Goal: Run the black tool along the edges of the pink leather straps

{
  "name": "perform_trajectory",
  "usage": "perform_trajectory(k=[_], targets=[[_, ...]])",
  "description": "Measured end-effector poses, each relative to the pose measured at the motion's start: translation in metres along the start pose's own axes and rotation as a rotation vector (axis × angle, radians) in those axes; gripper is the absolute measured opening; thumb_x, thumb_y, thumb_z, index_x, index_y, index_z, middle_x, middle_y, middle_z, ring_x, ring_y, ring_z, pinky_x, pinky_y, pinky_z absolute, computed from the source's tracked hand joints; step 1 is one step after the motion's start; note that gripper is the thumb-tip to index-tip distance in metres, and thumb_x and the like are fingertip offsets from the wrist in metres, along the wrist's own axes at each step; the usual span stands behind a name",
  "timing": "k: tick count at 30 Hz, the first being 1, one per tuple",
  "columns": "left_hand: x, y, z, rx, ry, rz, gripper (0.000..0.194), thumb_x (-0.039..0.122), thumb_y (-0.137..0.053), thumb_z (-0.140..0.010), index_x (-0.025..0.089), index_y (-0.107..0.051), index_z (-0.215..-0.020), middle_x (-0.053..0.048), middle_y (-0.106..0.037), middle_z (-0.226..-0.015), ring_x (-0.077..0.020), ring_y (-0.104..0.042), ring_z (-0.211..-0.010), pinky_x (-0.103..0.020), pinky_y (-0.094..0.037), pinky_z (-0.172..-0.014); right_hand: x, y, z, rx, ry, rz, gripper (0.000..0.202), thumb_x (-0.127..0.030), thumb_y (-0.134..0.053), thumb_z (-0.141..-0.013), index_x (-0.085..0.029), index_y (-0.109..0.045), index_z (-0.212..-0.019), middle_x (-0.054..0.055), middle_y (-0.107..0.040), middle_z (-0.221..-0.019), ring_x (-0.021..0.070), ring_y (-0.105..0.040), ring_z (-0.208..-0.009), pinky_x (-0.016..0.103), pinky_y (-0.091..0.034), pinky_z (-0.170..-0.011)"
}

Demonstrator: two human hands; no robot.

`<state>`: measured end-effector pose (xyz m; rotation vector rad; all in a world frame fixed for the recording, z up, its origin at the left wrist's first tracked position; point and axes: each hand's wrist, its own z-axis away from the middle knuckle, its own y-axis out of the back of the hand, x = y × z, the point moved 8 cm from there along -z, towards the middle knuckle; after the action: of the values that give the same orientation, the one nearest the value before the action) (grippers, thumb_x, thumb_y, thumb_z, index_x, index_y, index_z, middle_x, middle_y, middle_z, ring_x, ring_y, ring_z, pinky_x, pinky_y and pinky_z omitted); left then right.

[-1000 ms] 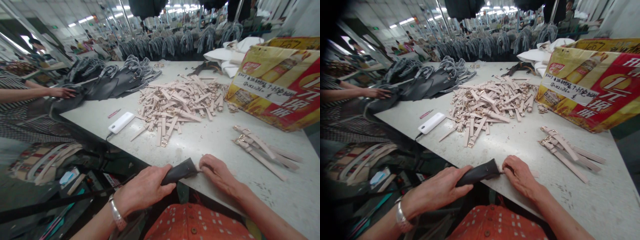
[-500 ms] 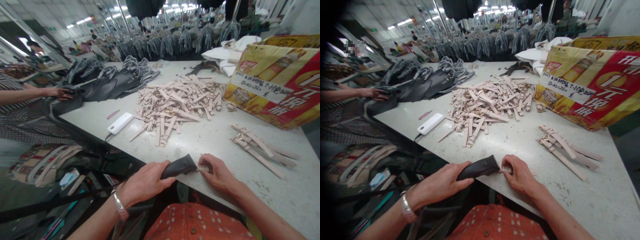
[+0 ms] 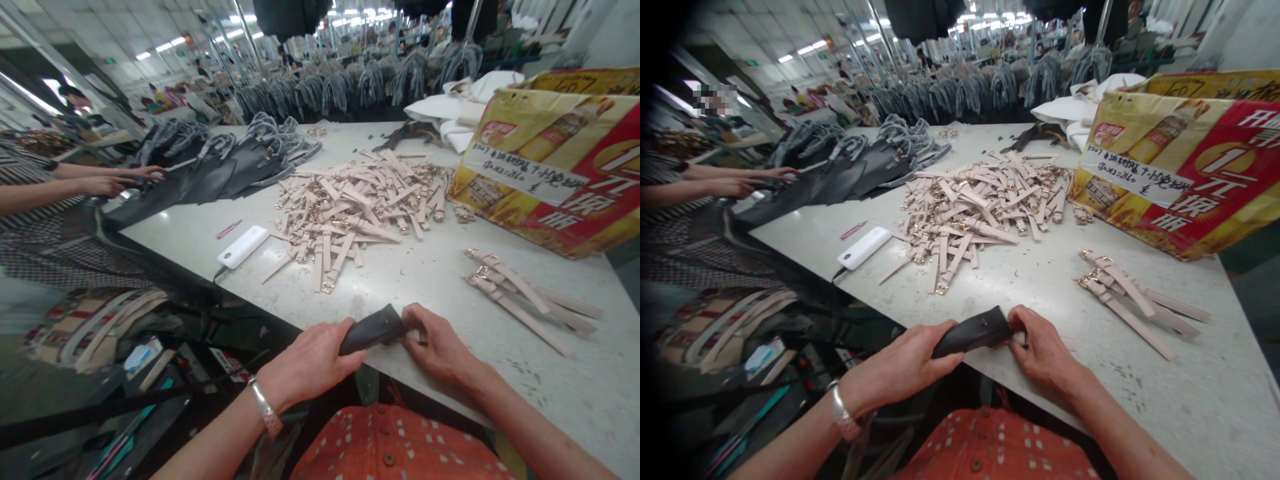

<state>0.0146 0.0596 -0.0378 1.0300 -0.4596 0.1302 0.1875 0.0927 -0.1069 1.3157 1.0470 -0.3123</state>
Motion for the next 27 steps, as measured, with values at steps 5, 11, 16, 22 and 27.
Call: perform_trajectory(k=[5,11,16,22,27], targets=[[-0.019,0.001,0.008,0.043,0.046,-0.007,0.031,0.048,-0.042,-0.085,0.025,-0.056,-0.098,-0.001,-0.064,-0.085,-0.0198,-0.061,-0.08,-0.027,-0.044,-0.068,-0.001,0.0,0.0,0.003,0.013,-0.031,0.024,-0.009,-0.05,-0.065,-0.021,-0.049,-0.087,0.001,-0.056,-0.082,0.0152,-0.052,-0.075,0.026,-0.039,-0.067],[-0.021,0.0,0.019,0.022,0.074,-0.049,0.033,0.05,-0.042,-0.084,0.028,-0.056,-0.105,-0.002,-0.064,-0.089,-0.0216,-0.061,-0.086,-0.03,-0.044,-0.075,-0.001,0.001,0.002,0.009,0.021,-0.031,0.023,-0.008,-0.05,-0.067,-0.021,-0.049,-0.087,0.0,-0.056,-0.081,0.0143,-0.052,-0.073,0.026,-0.04,-0.067],[-0.008,-0.002,0.008,0.04,0.047,-0.037,0.029,0.047,-0.042,-0.085,0.025,-0.056,-0.098,-0.002,-0.064,-0.083,-0.021,-0.062,-0.079,-0.029,-0.044,-0.069,0.002,-0.001,0.002,0.029,0.014,-0.029,0.025,-0.012,-0.053,-0.07,-0.021,-0.049,-0.094,0.002,-0.057,-0.085,0.0153,-0.053,-0.077,0.028,-0.042,-0.071],[-0.016,-0.008,0.008,0.05,0.056,0.046,0.032,0.049,-0.04,-0.086,0.023,-0.056,-0.096,-0.002,-0.064,-0.082,-0.0198,-0.062,-0.078,-0.026,-0.044,-0.065,0.0,0.002,0.003,-0.035,0.055,0.104,0.039,-0.012,-0.056,-0.069,-0.02,-0.051,-0.107,0.006,-0.057,-0.101,0.0196,-0.053,-0.092,0.033,-0.041,-0.082],[-0.02,-0.009,0.014,0.057,0.074,0.006,0.034,0.051,-0.039,-0.086,0.024,-0.056,-0.098,-0.003,-0.065,-0.085,-0.0212,-0.062,-0.081,-0.029,-0.045,-0.07,0.006,0.019,0.013,-0.06,0.028,0.297,0.027,-0.02,-0.061,-0.071,-0.02,-0.059,-0.099,0.007,-0.058,-0.098,0.0238,-0.051,-0.093,0.037,-0.038,-0.082]])
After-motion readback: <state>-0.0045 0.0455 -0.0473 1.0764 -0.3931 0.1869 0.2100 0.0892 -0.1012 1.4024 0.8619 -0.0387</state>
